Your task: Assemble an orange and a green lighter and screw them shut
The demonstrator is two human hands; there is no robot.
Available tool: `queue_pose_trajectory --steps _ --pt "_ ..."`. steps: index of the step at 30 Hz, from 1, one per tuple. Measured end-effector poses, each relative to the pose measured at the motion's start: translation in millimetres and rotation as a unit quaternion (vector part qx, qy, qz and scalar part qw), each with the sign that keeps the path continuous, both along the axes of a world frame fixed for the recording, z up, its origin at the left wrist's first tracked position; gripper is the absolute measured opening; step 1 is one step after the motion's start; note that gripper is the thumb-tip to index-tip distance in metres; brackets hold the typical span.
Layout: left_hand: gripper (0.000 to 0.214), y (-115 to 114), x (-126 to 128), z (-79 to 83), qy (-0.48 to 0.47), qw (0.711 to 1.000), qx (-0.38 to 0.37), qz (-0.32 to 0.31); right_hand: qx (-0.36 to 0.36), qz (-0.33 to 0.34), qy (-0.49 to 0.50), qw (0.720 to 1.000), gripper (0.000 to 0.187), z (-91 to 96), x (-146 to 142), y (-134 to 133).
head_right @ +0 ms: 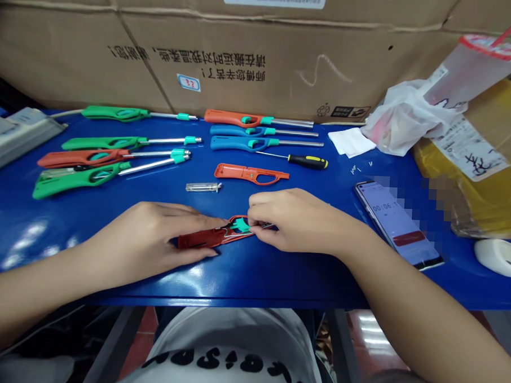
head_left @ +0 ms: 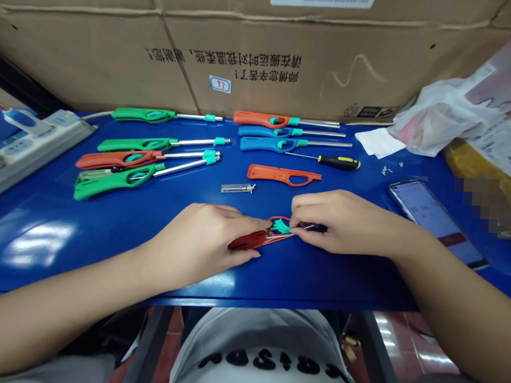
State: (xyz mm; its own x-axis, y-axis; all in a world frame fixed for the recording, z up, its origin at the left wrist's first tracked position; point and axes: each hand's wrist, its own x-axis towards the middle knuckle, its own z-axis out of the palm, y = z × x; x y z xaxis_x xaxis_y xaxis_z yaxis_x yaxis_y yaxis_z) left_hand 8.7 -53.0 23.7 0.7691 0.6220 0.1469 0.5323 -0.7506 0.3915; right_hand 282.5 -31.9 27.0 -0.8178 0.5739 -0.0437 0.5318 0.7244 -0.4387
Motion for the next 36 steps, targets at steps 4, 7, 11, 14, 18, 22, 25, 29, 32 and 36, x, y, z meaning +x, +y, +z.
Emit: queue_pose_trajectory --steps 4,7,11,14,18,22,25,29,32,36 --pt "0.026 3 0 -4.8 -0.019 1.000 0.007 0.001 0.003 -0.001 0.002 1.000 0.016 -0.3 1 0" --pt "0.027 8 1 -9.1 -0.037 0.999 0.011 -0.002 0.011 -0.006 0.005 1.000 0.015 -2.4 1 1" --pt "0.027 13 1 -13.9 -0.040 0.999 0.028 -0.009 0.037 -0.015 0.008 0.999 0.013 -5.3 2 2" --pt "0.026 14 1 -16.0 -0.038 0.998 0.037 -0.023 0.059 -0.018 0.003 0.998 0.013 -5.7 0 3" --pt "0.028 14 1 -19.6 -0.033 0.997 0.062 -0.031 0.094 -0.017 -0.006 0.995 0.016 -5.3 -2 3" --pt "0.032 15 1 -24.5 -0.021 0.995 0.093 -0.035 0.130 -0.007 -0.015 0.991 0.020 -7.0 -1 2" --pt "0.033 16 2 -26.7 -0.027 0.995 0.092 -0.034 0.148 -0.004 -0.021 0.989 0.022 -9.7 -1 1" --pt "0.033 18 2 -27.0 -0.040 0.996 0.070 -0.028 0.143 -0.016 -0.025 0.989 0.021 -12.3 -1 2" --pt "0.033 19 2 -26.8 -0.041 0.997 0.059 -0.016 0.124 -0.030 -0.024 0.992 0.017 -12.1 -2 2" --pt "0.031 20 2 -25.8 -0.040 0.998 0.044 0.009 0.103 -0.031 -0.016 0.994 0.015 -10.1 -2 1"
